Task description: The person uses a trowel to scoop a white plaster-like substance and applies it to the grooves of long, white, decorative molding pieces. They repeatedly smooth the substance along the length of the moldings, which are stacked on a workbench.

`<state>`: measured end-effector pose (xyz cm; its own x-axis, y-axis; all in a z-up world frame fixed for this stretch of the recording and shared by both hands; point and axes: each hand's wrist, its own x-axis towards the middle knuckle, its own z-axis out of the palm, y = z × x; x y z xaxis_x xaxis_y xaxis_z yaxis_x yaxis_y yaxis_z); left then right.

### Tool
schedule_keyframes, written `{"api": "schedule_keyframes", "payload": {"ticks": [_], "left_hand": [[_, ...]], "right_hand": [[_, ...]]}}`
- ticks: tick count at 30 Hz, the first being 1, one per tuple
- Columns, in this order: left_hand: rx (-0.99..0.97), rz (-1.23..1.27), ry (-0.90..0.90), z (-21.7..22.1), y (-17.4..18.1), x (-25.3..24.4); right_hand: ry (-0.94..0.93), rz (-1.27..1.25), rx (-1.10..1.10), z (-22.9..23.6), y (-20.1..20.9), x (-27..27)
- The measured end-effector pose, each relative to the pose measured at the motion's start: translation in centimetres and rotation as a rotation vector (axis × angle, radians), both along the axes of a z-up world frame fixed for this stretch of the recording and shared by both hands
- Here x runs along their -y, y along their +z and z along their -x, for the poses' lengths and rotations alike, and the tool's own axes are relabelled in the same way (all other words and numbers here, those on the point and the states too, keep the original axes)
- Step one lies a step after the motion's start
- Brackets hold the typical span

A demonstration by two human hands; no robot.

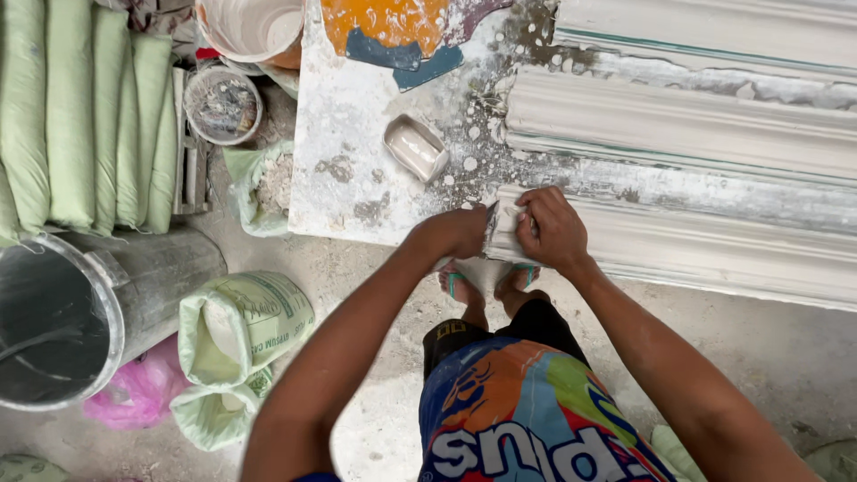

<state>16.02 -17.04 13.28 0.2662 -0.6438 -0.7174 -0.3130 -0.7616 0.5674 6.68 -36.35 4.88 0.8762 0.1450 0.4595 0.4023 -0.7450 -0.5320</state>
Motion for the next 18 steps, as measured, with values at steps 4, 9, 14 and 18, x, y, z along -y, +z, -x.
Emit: {"api": "schedule_keyframes", "payload": {"ticks": [4, 9, 14, 18], "left_hand": [[0.104, -0.057, 0.060, 2.8, 2.3, -1.9], [0.122, -0.088, 0.039, 3.5, 1.3, 0.1], [0.060, -0.120, 0.074, 2.5, 0.5, 2.4], [-0.040, -0.206, 0.090, 1.0, -1.0, 4.7]], "right_hand": [[-0.022, -0.035, -0.041, 0.6, -0.5, 0.3], [-0.024, -0.017, -0.070, 0.8, -1.1, 0.3], [-0.036, -0.010, -0.086, 0.5, 0.1, -0.2], [-0.026, -0.002, -0.099, 0.2, 0.0, -0.2]]}}
